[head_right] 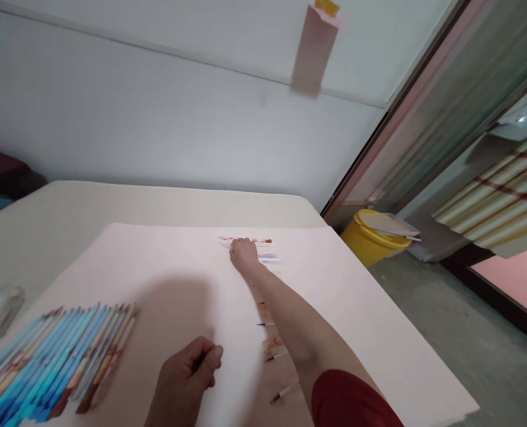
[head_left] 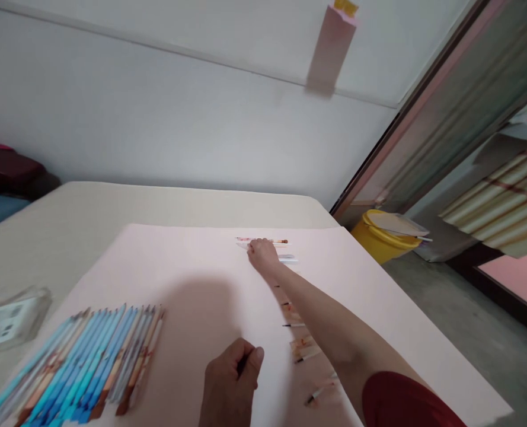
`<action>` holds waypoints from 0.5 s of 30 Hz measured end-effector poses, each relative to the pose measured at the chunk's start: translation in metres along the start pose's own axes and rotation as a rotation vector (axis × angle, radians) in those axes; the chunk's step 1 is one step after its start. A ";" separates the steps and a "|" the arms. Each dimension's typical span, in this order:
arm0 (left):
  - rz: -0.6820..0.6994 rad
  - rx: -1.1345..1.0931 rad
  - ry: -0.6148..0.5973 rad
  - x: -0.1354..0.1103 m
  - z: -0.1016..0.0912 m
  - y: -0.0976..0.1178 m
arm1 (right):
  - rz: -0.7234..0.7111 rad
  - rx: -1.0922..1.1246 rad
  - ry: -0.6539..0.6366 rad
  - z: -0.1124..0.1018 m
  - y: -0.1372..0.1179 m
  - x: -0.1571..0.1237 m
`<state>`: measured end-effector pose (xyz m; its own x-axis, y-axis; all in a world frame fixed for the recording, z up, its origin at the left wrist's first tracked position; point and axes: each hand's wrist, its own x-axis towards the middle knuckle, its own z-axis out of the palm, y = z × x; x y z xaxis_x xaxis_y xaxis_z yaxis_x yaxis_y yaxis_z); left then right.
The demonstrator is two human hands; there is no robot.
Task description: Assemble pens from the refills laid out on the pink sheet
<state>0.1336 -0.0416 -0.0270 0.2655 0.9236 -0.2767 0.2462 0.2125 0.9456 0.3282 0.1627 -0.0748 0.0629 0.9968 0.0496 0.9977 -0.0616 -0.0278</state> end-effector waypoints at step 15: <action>-0.036 -0.036 -0.007 0.002 0.001 0.002 | -0.208 0.089 -0.005 0.002 -0.030 -0.063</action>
<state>0.1352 -0.0393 -0.0262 0.2637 0.9128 -0.3119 0.2216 0.2574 0.9406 0.2943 0.1019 -0.0789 -0.1440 0.9879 0.0580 0.9831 0.1495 -0.1053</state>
